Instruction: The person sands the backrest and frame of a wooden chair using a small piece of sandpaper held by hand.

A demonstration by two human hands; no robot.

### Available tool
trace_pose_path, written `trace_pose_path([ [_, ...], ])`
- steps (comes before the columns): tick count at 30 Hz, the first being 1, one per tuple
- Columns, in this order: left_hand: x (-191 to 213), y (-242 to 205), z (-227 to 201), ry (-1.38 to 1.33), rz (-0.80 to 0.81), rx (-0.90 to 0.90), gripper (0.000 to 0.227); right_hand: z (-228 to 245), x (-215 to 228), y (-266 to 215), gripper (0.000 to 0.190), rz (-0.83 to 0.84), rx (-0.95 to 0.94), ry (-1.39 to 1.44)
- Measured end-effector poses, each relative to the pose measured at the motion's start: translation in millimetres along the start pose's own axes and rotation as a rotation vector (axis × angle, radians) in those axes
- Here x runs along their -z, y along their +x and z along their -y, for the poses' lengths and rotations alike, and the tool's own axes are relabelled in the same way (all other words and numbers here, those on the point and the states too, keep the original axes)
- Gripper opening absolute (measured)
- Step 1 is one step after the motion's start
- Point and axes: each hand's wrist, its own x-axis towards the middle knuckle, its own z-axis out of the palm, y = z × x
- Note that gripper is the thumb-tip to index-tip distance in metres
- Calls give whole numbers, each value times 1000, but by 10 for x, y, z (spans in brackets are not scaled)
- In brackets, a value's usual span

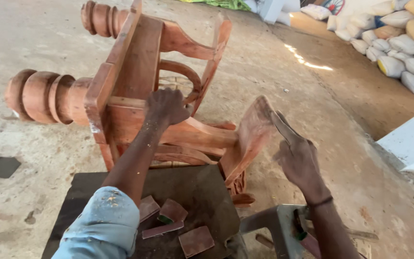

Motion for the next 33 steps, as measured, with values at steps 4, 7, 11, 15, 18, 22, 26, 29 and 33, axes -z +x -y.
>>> trace_pose_path([
  [4,106,3,-32,-37,-54,-3,44,108,-45,236,66,110,-438,85],
  [7,112,-7,-26,-61,-55,15,45,166,-108,105,68,-95,-141,195],
  [11,37,0,14,-43,-38,34,46,133,-120,36,65,-53,-221,107],
  [15,57,-1,-16,-45,-62,1,47,173,-32,233,59,7,-362,202],
  [18,88,-27,-34,-73,-123,-10,48,294,-46,244,61,-42,-284,202],
  [22,120,11,9,-26,-51,18,46,353,-170,53,69,-167,-144,129],
  [26,63,-15,-20,-15,37,29,50,220,-197,106,66,-82,-428,191],
  [29,113,-21,-33,-41,-18,20,50,216,-168,246,59,-106,-372,290],
  [33,117,7,1,-31,-95,8,46,269,-240,90,63,-140,-375,222],
])
